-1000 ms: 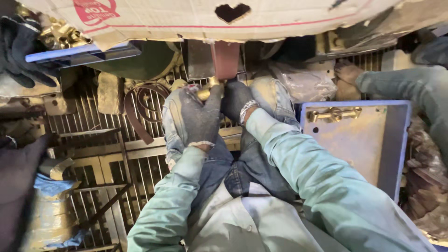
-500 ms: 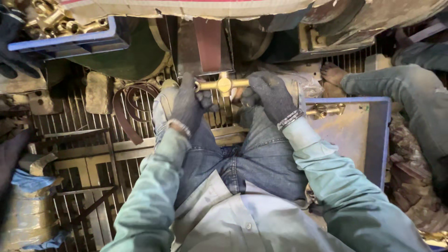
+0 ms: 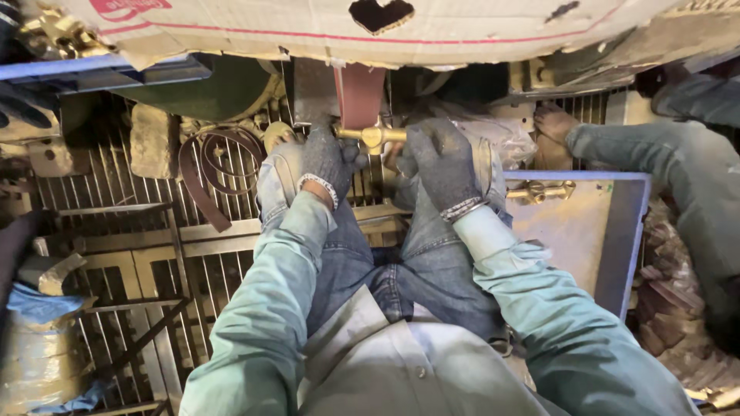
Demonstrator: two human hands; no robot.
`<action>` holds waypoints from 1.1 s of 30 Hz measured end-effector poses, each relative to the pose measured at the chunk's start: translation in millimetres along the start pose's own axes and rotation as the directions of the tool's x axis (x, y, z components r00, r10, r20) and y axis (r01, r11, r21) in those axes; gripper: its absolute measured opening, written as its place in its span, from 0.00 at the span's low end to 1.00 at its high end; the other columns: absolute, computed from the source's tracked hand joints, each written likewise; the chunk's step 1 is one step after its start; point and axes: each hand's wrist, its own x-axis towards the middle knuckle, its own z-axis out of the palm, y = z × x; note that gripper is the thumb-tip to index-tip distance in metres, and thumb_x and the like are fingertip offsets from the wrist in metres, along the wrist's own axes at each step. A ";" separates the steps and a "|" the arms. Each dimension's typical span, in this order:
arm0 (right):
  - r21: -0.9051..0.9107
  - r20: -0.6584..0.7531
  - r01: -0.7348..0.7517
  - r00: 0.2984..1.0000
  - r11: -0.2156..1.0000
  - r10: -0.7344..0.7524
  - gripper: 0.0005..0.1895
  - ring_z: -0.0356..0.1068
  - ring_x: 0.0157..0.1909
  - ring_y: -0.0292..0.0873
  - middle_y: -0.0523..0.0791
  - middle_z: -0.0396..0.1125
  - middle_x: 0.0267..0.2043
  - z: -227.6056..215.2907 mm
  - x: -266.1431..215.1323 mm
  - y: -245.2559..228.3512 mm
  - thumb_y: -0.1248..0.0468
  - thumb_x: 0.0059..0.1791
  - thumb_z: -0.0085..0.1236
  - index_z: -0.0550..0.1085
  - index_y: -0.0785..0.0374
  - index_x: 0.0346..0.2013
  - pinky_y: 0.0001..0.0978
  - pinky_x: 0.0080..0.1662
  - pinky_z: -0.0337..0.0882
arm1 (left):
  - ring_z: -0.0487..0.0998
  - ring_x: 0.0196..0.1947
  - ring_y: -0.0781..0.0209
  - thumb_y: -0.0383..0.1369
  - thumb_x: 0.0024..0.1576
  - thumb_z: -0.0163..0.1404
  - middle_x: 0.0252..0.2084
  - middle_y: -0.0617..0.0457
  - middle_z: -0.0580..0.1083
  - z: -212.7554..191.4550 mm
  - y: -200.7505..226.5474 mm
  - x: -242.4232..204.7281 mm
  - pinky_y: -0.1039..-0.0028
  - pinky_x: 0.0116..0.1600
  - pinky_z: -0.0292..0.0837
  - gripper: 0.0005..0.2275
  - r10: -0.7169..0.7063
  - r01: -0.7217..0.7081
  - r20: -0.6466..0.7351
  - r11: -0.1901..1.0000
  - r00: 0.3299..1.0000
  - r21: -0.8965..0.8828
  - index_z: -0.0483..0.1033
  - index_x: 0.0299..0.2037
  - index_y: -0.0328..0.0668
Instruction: The person sits on the floor and repeatedly rubs brass plumbing fittings against a vertical sanding belt. They handle the fittings one at a time, rotating them to sand different surfaces, and place the finished items into a blue tray to their right.
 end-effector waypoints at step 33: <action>-0.754 0.445 0.290 0.886 0.589 0.133 0.22 0.72 0.46 0.58 0.54 0.73 0.43 -9.1 72.4 98.5 0.58 0.40 0.69 0.75 0.61 0.45 0.51 0.48 0.71 | 0.75 0.24 0.63 0.37 0.53 0.43 0.31 0.58 0.73 -1.8 19.6 -6.7 0.68 0.26 0.71 0.07 0.122 -0.140 0.073 0.921 0.990 0.363 0.69 0.39 0.51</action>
